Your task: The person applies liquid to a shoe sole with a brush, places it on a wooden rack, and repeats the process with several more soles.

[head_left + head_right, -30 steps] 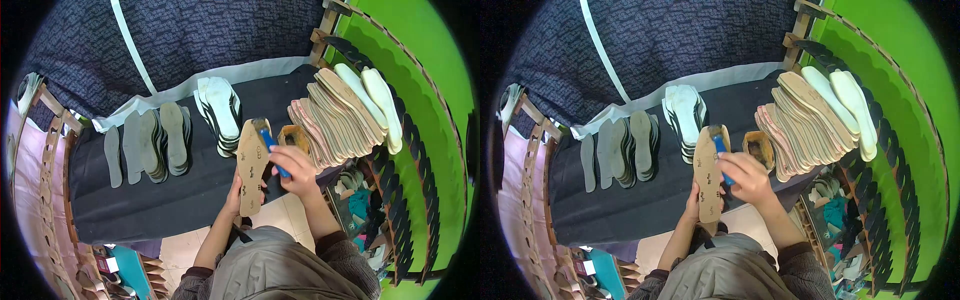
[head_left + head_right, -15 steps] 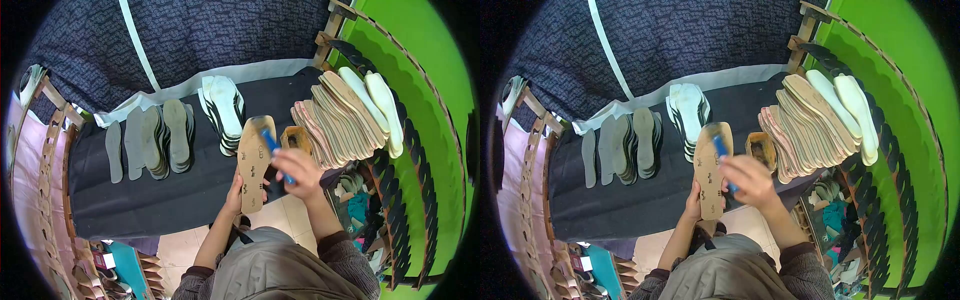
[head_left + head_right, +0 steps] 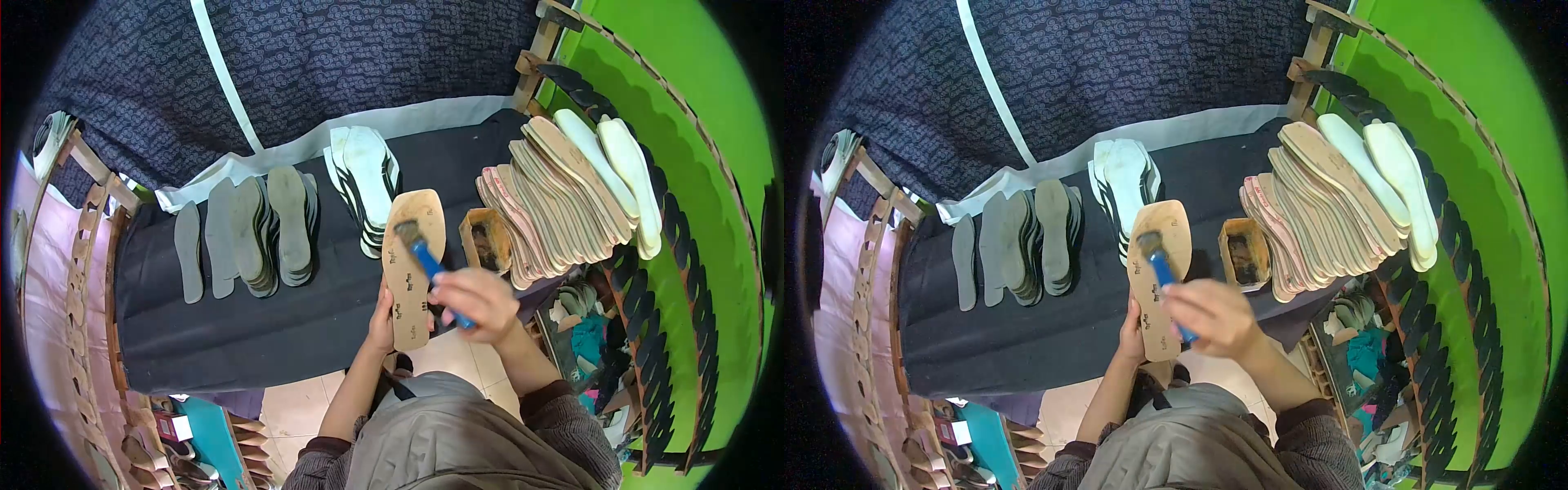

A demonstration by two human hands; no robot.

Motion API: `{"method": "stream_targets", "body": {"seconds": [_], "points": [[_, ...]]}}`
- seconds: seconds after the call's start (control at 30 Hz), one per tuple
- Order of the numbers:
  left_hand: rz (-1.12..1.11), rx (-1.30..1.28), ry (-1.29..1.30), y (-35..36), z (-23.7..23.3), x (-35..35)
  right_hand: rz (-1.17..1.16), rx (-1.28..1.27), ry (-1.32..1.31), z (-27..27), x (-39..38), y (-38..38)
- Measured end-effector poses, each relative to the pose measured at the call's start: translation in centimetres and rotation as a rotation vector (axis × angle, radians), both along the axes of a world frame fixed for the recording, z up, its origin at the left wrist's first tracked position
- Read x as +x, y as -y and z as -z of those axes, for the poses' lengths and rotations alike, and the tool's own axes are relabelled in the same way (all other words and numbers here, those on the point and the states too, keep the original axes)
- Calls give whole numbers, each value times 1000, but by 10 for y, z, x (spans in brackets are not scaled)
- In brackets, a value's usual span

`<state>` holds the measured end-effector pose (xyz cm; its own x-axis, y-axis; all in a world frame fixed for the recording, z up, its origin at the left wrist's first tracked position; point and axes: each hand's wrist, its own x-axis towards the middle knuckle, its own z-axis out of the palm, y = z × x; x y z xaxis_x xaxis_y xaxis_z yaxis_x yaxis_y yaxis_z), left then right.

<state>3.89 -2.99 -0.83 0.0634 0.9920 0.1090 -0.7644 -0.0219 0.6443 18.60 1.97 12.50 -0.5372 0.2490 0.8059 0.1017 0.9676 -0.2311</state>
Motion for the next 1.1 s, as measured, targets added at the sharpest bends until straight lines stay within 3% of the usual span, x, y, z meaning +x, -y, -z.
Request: {"method": "stream_targets", "body": {"seconds": [0.07,0.13,0.23,0.33,0.4,0.47,0.53,0.6,0.67,0.73,0.8,0.87,0.93,1.0,1.07,1.1], "points": [[33,39,-6,-2,6,0,282,47,-80,0,7,-14],[65,84,-13,-3,6,0,321,27,-108,0,6,-14],[-55,0,-83,0,4,2,-153,11,85,4,0,4],[-77,-131,39,-1,12,0,58,-2,-62,3,2,-3],[111,94,62,-5,15,-2,264,6,-88,-1,3,-7],[75,120,64,-3,6,0,59,39,-58,8,-2,-1],[-206,-111,30,-3,-1,5,-182,26,95,5,-5,10],[-242,-177,132,-6,16,2,-56,0,-16,9,-2,5],[235,212,169,-8,30,-11,243,50,-39,-4,4,-2],[185,248,147,-7,25,-5,196,-21,-64,-1,3,0],[-301,-82,-148,-8,34,3,-32,51,66,-2,0,13],[-300,-115,-42,-8,38,3,-86,-18,48,-1,1,15],[23,77,19,-3,16,-2,207,0,-103,-7,5,4],[8,108,0,-1,7,0,310,58,-103,-10,5,3],[-124,54,-137,-1,3,1,3,-31,-48,-3,1,14],[-122,53,-138,-1,3,0,-19,-60,19,-6,0,21]]}}
